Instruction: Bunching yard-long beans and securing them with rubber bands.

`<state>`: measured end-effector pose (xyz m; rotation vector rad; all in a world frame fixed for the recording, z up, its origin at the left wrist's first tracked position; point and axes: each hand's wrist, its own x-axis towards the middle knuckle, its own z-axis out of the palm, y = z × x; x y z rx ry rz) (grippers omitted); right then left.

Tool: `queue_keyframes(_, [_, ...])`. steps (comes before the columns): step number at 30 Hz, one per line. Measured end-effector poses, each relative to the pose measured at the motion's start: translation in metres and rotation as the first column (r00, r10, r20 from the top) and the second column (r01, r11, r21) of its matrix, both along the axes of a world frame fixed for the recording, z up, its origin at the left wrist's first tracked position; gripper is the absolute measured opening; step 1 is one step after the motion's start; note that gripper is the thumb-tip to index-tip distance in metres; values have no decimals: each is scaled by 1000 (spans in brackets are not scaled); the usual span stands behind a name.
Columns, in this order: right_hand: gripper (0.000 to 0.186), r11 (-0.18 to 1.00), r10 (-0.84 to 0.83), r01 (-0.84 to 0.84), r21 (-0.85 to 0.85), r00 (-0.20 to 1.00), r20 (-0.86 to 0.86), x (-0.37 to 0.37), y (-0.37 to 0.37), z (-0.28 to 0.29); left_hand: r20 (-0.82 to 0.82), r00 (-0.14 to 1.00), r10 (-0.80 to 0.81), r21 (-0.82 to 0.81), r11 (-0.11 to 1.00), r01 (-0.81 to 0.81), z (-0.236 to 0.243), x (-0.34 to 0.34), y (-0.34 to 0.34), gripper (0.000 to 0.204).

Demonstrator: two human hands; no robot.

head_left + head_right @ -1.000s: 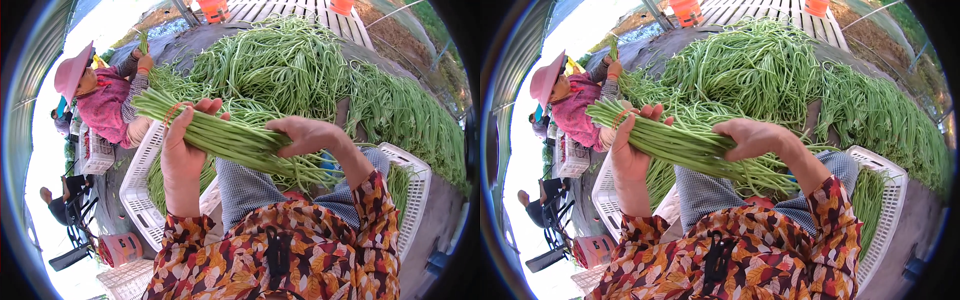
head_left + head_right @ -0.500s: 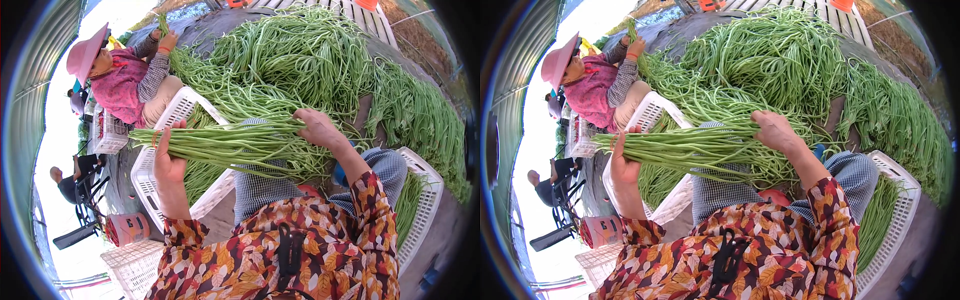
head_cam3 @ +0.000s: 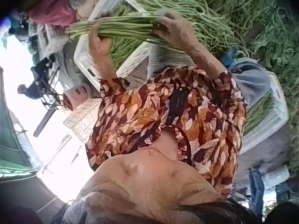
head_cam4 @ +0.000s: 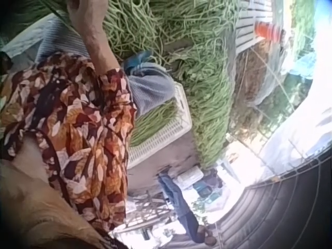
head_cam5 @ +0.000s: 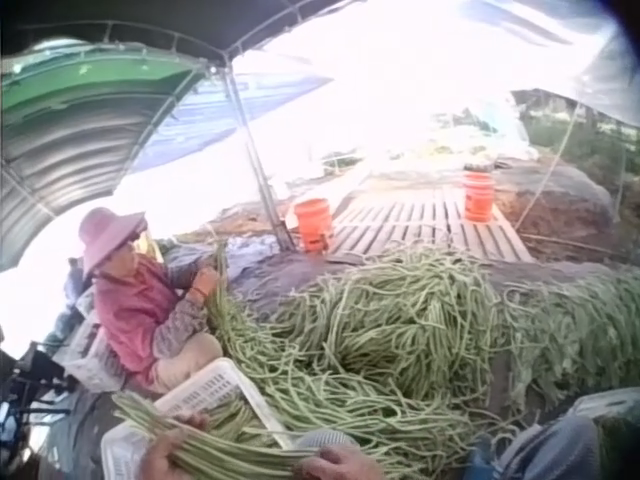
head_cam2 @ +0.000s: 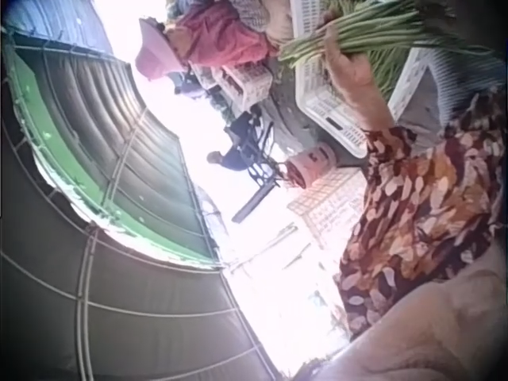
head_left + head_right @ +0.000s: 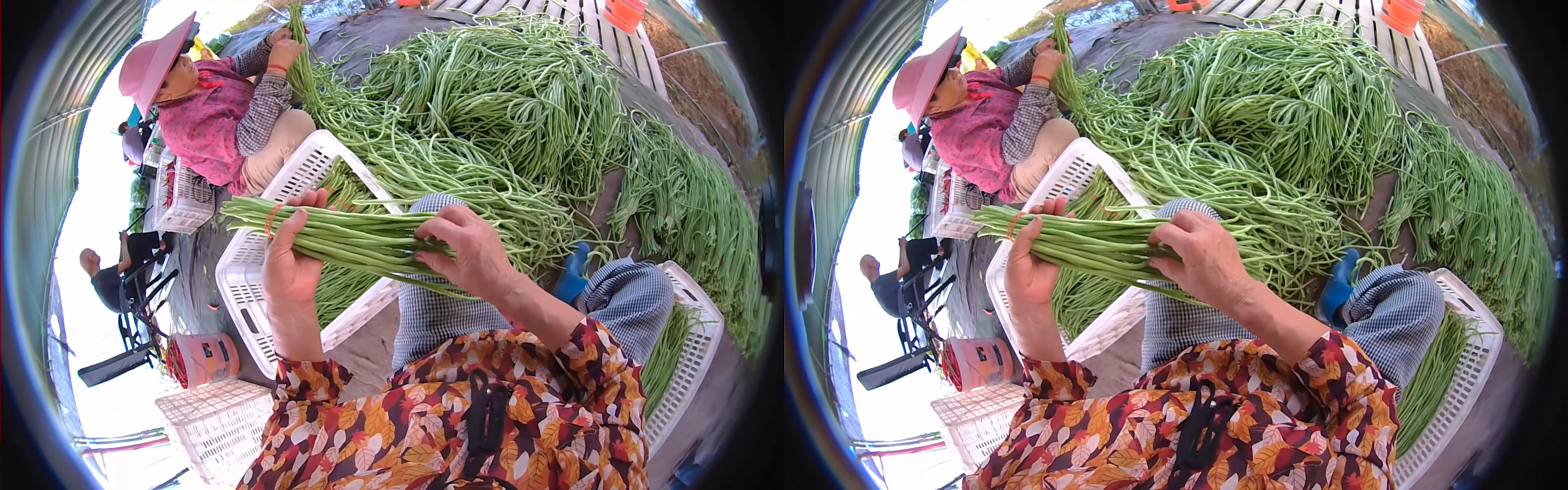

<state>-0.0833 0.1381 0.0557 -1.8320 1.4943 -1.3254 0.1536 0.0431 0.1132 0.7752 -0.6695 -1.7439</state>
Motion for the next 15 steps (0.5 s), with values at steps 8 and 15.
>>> queue_keyframes(8, [16, 860, 265, -362, 360, 919, 292, -20, -4, 26, 7, 999, -49, 11, 999, 49, 5, 0, -1, 20])
queue_keyframes(15, [17, 656, 236, -587, 474, 756, 610, -38, -15, 16, 4, 996, -89, 38, 995, 88, 4, 1, 1, 17])
